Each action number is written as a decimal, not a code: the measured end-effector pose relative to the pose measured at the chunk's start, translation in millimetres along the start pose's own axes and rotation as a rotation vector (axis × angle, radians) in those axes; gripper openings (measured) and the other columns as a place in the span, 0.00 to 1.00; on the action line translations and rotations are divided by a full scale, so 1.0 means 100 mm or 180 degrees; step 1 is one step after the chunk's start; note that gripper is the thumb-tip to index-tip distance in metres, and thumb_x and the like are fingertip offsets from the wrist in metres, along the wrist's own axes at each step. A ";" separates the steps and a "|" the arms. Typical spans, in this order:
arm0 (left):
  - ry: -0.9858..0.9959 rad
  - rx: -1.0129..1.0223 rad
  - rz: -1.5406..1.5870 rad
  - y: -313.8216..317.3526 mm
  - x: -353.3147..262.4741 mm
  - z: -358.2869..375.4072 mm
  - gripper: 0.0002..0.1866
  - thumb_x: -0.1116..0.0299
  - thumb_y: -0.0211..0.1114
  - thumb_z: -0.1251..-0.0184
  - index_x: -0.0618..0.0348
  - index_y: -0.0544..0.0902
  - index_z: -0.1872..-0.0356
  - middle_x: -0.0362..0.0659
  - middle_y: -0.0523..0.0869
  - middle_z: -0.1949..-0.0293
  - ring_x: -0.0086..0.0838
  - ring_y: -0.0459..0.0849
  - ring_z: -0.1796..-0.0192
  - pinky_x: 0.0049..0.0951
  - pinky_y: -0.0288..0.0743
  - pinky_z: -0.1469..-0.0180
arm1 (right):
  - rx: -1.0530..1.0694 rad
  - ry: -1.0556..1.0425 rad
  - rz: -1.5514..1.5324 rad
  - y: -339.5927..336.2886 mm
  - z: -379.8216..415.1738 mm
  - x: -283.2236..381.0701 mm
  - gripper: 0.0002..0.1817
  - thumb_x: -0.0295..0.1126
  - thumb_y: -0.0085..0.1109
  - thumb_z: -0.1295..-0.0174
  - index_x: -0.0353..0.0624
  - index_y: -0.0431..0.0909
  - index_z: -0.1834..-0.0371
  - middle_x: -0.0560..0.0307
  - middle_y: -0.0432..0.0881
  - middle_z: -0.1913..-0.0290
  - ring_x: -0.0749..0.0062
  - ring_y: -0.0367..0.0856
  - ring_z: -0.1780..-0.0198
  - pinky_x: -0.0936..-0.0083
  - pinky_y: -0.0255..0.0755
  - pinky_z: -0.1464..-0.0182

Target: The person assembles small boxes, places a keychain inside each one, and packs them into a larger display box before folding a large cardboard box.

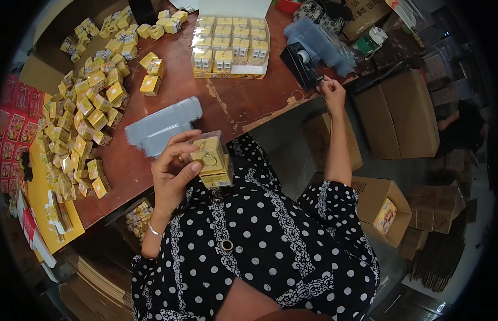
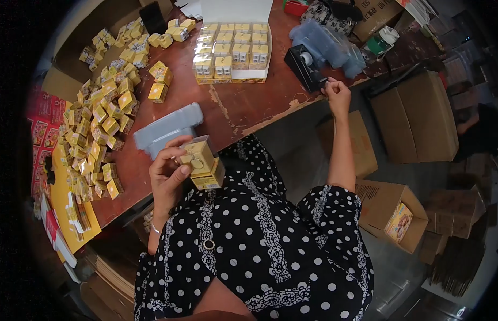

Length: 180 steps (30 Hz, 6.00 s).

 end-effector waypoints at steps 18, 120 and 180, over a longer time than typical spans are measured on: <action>0.1892 -0.0481 -0.2672 0.15 -0.33 -0.01 0.16 0.81 0.73 0.40 0.56 0.88 0.50 0.52 0.77 0.36 0.46 0.85 0.40 0.39 0.84 0.43 | 0.1666 0.0678 -0.1833 2.44 2.10 2.25 0.35 0.21 0.62 0.30 0.37 0.59 0.21 0.56 0.84 0.64 0.78 0.84 0.66 0.80 0.83 0.60; 0.0779 -0.0509 -0.1820 -0.03 -0.08 -0.10 0.36 0.81 0.76 0.45 0.62 0.71 0.34 0.49 0.82 0.42 0.35 0.85 0.41 0.32 0.80 0.40 | 0.1568 0.0433 -0.1520 2.23 1.86 2.32 0.41 0.23 0.63 0.31 0.36 0.50 0.18 0.55 0.80 0.67 0.78 0.80 0.69 0.79 0.81 0.64; 0.0158 0.0255 -0.1240 0.07 -0.02 -0.81 0.37 0.70 0.76 0.38 0.62 0.68 0.30 0.52 0.82 0.41 0.40 0.85 0.42 0.37 0.82 0.42 | 0.2471 0.0286 -0.0963 2.43 1.14 1.85 0.36 0.24 0.71 0.41 0.35 0.65 0.29 0.52 0.80 0.40 0.71 0.80 0.40 0.73 0.75 0.37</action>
Point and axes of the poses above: each hand's wrist, its own z-axis away from the middle knuckle, its own y-axis out of the palm, x = y × z, the point moved 6 cm from there along -z, towards the middle knuckle
